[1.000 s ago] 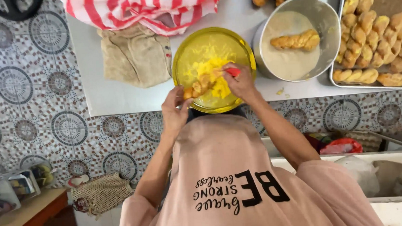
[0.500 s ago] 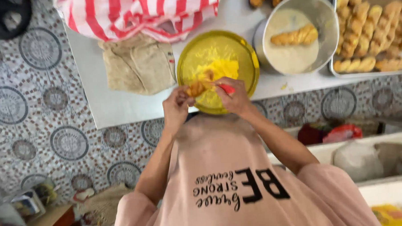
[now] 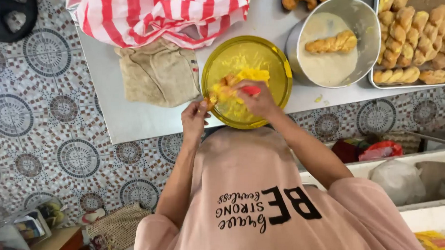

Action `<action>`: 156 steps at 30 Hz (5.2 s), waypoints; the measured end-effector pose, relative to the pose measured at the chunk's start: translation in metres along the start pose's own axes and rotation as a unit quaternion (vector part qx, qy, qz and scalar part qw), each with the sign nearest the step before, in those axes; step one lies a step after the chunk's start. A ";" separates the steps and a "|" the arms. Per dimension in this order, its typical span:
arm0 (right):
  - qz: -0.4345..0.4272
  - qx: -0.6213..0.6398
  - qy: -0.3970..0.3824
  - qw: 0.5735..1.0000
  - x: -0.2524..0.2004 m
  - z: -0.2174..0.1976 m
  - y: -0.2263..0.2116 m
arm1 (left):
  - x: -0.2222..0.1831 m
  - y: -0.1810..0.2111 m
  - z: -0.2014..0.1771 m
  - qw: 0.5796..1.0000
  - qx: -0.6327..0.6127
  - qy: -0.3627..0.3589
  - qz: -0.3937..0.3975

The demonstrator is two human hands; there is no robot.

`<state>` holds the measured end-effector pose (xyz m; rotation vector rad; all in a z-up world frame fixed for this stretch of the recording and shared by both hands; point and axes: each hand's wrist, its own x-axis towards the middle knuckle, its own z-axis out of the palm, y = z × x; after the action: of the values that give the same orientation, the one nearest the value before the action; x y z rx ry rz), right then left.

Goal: Coating twisted bread dough in liquid and powder before arranging on trays for baking or display.

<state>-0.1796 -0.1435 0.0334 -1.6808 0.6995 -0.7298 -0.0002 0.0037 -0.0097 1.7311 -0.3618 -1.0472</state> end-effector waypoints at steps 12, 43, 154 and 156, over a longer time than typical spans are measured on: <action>-0.037 -0.054 0.229 0.971 -0.081 -0.205 -0.042 | -0.042 0.139 0.113 0.926 0.205 -0.087 0.306; 0.078 -0.105 0.423 0.897 -0.269 -0.532 0.014 | 0.070 0.098 0.460 0.473 0.772 -0.101 0.413; 0.077 -0.115 0.471 0.872 -0.288 -0.923 0.079 | 0.095 0.150 0.874 0.864 0.477 0.111 0.115; 0.113 -0.080 0.492 0.860 -0.290 -0.931 0.086 | 0.111 0.135 0.887 0.813 0.550 0.161 0.103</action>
<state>-1.0868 -0.5062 0.0940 -1.2426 1.6732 -1.3975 -0.6012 -0.6711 -0.0195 2.7465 -1.0482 -0.3054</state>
